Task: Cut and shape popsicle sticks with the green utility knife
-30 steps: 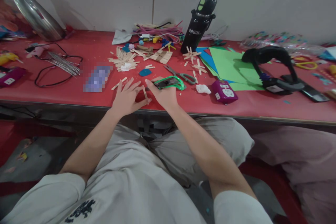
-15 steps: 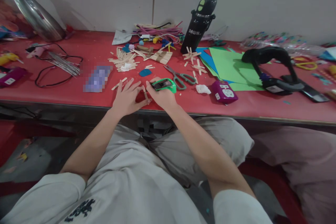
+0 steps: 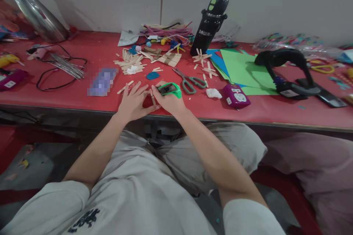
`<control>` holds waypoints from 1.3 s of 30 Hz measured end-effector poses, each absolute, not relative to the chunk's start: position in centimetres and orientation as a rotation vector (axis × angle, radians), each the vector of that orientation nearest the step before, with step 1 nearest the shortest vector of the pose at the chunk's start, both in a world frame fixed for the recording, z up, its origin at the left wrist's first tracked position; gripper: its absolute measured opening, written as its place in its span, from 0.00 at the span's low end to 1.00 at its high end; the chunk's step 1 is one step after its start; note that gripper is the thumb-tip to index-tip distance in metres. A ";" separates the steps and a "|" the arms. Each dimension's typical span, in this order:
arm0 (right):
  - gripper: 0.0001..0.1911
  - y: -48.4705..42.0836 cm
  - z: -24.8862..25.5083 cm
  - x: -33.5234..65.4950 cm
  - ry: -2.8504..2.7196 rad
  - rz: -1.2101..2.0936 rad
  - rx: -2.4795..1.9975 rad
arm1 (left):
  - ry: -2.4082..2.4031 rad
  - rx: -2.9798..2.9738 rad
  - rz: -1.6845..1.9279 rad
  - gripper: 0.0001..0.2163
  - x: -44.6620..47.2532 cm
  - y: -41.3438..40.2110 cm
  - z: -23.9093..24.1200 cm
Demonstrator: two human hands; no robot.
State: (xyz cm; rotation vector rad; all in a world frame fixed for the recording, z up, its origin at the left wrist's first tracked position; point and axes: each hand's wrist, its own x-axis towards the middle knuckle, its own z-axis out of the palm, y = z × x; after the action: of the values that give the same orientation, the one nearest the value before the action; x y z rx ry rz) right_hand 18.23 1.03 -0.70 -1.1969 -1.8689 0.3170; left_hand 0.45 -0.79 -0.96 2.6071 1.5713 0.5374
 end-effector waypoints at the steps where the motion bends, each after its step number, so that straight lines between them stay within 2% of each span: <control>1: 0.16 1.0 -0.6 18.2 -1.875 0.319 -1.189 | 1.564 2.610 0.535 0.33 0.4 -0.8 -0.9; 15: 0.13 1.5 0.7 18.6 -1.901 0.559 -1.216 | 1.576 2.619 0.533 0.37 0.4 -0.7 -1.2; 27: 0.12 1.7 0.8 18.6 -1.954 0.469 -1.148 | 1.637 2.493 0.519 0.32 0.6 -0.5 -0.8; 39: 0.14 1.2 1.2 18.6 -1.952 0.468 -1.159 | 1.646 2.497 0.501 0.31 0.9 -0.4 -0.4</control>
State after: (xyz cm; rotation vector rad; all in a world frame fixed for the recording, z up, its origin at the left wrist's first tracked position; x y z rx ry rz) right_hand 18.63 1.24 1.19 -1.1594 -1.9516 0.4680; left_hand 0.91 -0.41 -0.37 2.4970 1.6460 0.5006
